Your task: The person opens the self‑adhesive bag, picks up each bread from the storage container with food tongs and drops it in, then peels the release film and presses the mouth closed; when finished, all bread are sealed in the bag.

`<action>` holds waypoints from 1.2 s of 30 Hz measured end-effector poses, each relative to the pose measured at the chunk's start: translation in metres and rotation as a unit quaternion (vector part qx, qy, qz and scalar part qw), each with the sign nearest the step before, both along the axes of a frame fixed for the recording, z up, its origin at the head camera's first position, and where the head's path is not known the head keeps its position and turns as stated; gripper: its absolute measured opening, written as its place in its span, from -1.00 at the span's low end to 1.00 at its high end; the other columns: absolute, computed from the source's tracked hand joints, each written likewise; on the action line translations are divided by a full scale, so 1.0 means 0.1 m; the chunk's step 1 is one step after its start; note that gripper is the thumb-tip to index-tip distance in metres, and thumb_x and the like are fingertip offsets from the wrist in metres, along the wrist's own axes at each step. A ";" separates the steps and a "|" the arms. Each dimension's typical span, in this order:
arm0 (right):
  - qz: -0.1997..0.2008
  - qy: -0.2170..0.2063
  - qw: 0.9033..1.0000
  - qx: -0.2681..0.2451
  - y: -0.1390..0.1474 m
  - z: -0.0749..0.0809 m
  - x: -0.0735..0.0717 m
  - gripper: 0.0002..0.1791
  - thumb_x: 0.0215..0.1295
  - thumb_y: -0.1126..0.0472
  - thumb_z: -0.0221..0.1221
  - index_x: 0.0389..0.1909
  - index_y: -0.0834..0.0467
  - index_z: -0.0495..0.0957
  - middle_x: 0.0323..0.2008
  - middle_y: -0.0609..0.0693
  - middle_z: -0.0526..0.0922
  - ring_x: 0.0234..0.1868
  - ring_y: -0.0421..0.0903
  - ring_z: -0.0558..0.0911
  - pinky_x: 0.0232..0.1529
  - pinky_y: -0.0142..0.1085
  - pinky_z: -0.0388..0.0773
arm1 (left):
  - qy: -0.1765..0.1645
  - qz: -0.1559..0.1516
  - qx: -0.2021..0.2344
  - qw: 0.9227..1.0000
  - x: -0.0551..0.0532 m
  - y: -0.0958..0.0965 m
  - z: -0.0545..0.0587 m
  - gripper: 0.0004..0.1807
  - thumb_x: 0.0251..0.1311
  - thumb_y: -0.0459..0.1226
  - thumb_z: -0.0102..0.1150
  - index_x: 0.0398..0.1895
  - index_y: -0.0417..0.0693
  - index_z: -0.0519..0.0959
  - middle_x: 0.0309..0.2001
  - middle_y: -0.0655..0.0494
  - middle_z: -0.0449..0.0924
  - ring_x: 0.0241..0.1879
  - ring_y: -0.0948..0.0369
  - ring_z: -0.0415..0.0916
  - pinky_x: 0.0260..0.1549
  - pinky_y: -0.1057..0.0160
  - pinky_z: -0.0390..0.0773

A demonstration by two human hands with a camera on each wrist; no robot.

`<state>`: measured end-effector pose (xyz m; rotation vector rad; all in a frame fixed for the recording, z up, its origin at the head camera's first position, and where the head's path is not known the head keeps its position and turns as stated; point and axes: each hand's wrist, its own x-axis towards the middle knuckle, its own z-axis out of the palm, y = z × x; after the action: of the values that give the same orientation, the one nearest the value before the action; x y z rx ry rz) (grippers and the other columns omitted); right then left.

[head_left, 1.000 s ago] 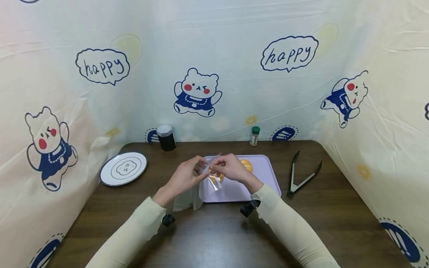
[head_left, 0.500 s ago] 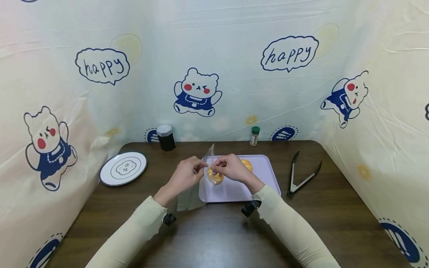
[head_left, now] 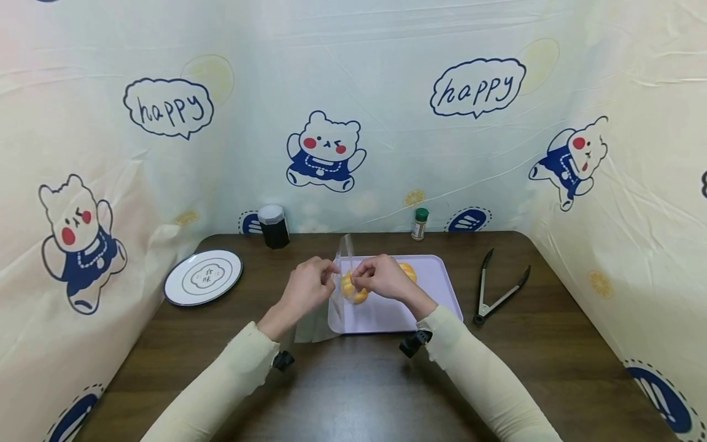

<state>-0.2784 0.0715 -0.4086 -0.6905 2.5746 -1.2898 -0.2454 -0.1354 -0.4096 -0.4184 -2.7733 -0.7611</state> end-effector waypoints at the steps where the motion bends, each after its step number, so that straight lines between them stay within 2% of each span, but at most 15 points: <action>1: 0.000 0.001 1.000 0.003 0.00 0.00 0.00 -0.89 0.27 0.16 0.30 -0.36 0.10 0.74 -0.48 -0.08 0.76 -0.42 -0.07 0.69 -0.44 -0.34 0.59 | -0.008 0.004 -0.009 1.000 0.00 0.00 0.01 -0.76 0.09 -0.38 0.19 -0.16 -0.03 0.70 -0.42 0.09 0.59 -0.55 0.23 0.40 -0.58 0.29 0.42; 4: 0.002 0.004 1.000 0.007 0.00 -0.01 0.00 -0.91 0.26 0.15 0.31 -0.39 0.07 0.73 -0.49 -0.09 0.76 -0.44 -0.10 0.69 -0.45 -0.34 0.58 | -0.031 0.017 -0.032 0.999 0.01 0.01 0.02 -0.67 0.12 -0.37 0.14 -0.04 -0.03 0.69 -0.42 0.08 0.65 -0.66 0.25 0.33 -0.71 0.31 0.32; 6: 0.004 0.001 1.000 0.008 -0.01 -0.03 -0.01 -0.91 0.26 0.15 0.31 -0.39 0.06 0.73 -0.49 -0.09 0.76 -0.40 -0.02 0.71 -0.44 -0.35 0.57 | -0.045 0.021 -0.042 0.998 0.01 0.01 0.03 -0.64 0.13 -0.37 0.14 0.00 -0.06 0.69 -0.33 0.04 0.71 -0.68 0.25 0.31 -0.74 0.32 0.29; 9: 0.006 0.001 1.000 0.009 -0.02 -0.05 -0.01 -0.91 0.26 0.16 0.30 -0.39 0.06 0.72 -0.49 -0.09 0.76 -0.33 0.10 0.73 -0.44 -0.36 0.56 | -0.054 0.019 -0.045 0.997 0.00 0.01 0.05 -0.63 0.11 -0.38 0.21 0.03 -0.14 0.68 -0.17 -0.03 0.74 -0.61 0.22 0.39 -0.67 0.30 0.39; 12: 0.010 0.005 1.000 0.011 -0.03 -0.06 -0.01 -0.87 0.30 0.13 0.28 -0.38 0.07 0.72 -0.49 -0.10 0.75 -0.31 0.14 0.73 -0.45 -0.37 0.53 | -0.051 0.022 -0.049 0.997 0.00 0.00 0.07 -0.61 0.08 -0.35 0.35 0.04 -0.18 0.66 -0.08 -0.08 0.73 -0.41 0.15 0.56 -0.46 0.19 0.60; 15: 0.012 -0.002 1.000 -0.001 -0.03 -0.06 -0.01 -0.74 0.40 0.04 0.19 -0.31 0.12 0.73 -0.46 -0.07 0.76 -0.31 0.17 0.72 -0.44 -0.35 0.53 | -0.043 0.024 -0.058 0.997 -0.01 0.00 0.08 -0.56 0.05 -0.32 0.43 0.05 -0.18 0.65 -0.01 -0.11 0.72 -0.22 0.08 0.64 -0.24 0.08 0.67; 17: 0.012 -0.014 1.000 -0.019 -0.03 -0.08 -0.01 -0.64 0.47 -0.02 0.10 -0.26 0.16 0.73 -0.43 -0.03 0.77 -0.30 0.18 0.72 -0.40 -0.33 0.56 | -0.038 0.024 -0.063 0.997 0.00 0.00 0.08 -0.55 0.05 -0.33 0.42 0.07 -0.19 0.64 -0.01 -0.11 0.72 -0.18 0.04 0.65 -0.20 0.04 0.67; 21: 0.005 -0.043 0.998 -0.045 -0.03 -0.13 -0.02 -0.50 0.56 -0.05 -0.08 -0.22 0.22 0.71 -0.38 0.07 0.78 -0.28 0.19 0.73 -0.29 -0.24 0.64 | -0.037 0.024 -0.063 0.997 0.01 -0.01 0.09 -0.55 0.06 -0.36 0.38 0.09 -0.18 0.62 0.02 -0.11 0.70 -0.16 0.04 0.63 -0.21 0.06 0.67; 26: -0.014 -0.052 0.998 -0.037 -0.04 -0.15 -0.01 -0.44 0.56 -0.16 -0.13 -0.17 0.15 0.71 -0.36 0.05 0.79 -0.29 0.17 0.73 -0.18 -0.21 0.59 | -0.057 0.021 -0.052 0.997 0.01 0.00 0.11 -0.51 0.04 -0.41 0.35 0.13 -0.17 0.60 0.09 -0.13 0.66 -0.21 0.07 0.59 -0.30 0.16 0.66; 30: -0.022 -0.034 0.999 -0.021 -0.06 -0.12 -0.02 -0.56 0.48 -0.19 0.01 -0.19 0.04 0.70 -0.37 -0.02 0.78 -0.28 0.16 0.73 -0.26 -0.27 0.56 | -0.072 0.013 -0.048 0.996 0.01 0.01 0.11 -0.48 0.02 -0.41 0.40 0.14 -0.16 0.60 0.12 -0.13 0.64 -0.15 0.05 0.61 -0.23 0.13 0.70; 33: -0.014 -0.014 1.000 -0.018 -0.07 -0.11 -0.03 -0.70 0.45 -0.05 0.13 -0.27 0.07 0.69 -0.41 -0.03 0.77 -0.30 0.15 0.73 -0.36 -0.29 0.58 | -0.069 0.008 -0.057 0.996 0.00 0.02 0.11 -0.51 0.04 -0.41 0.39 0.12 -0.16 0.60 0.11 -0.11 0.66 -0.10 0.05 0.62 -0.16 0.08 0.69; 36: -0.009 0.001 1.000 -0.014 -0.07 -0.11 -0.04 -0.76 0.42 0.08 0.18 -0.33 0.13 0.69 -0.44 -0.01 0.77 -0.34 0.14 0.73 -0.43 -0.32 0.57 | -0.064 0.017 -0.080 0.995 0.00 0.02 0.12 -0.53 0.07 -0.42 0.29 0.13 -0.11 0.58 0.08 -0.07 0.68 -0.19 0.07 0.63 -0.32 0.11 0.67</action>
<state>-0.2819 0.0649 -0.4197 -0.6768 2.5746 -1.3341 -0.2454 -0.1334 -0.3976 -0.3624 -2.9663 -0.5800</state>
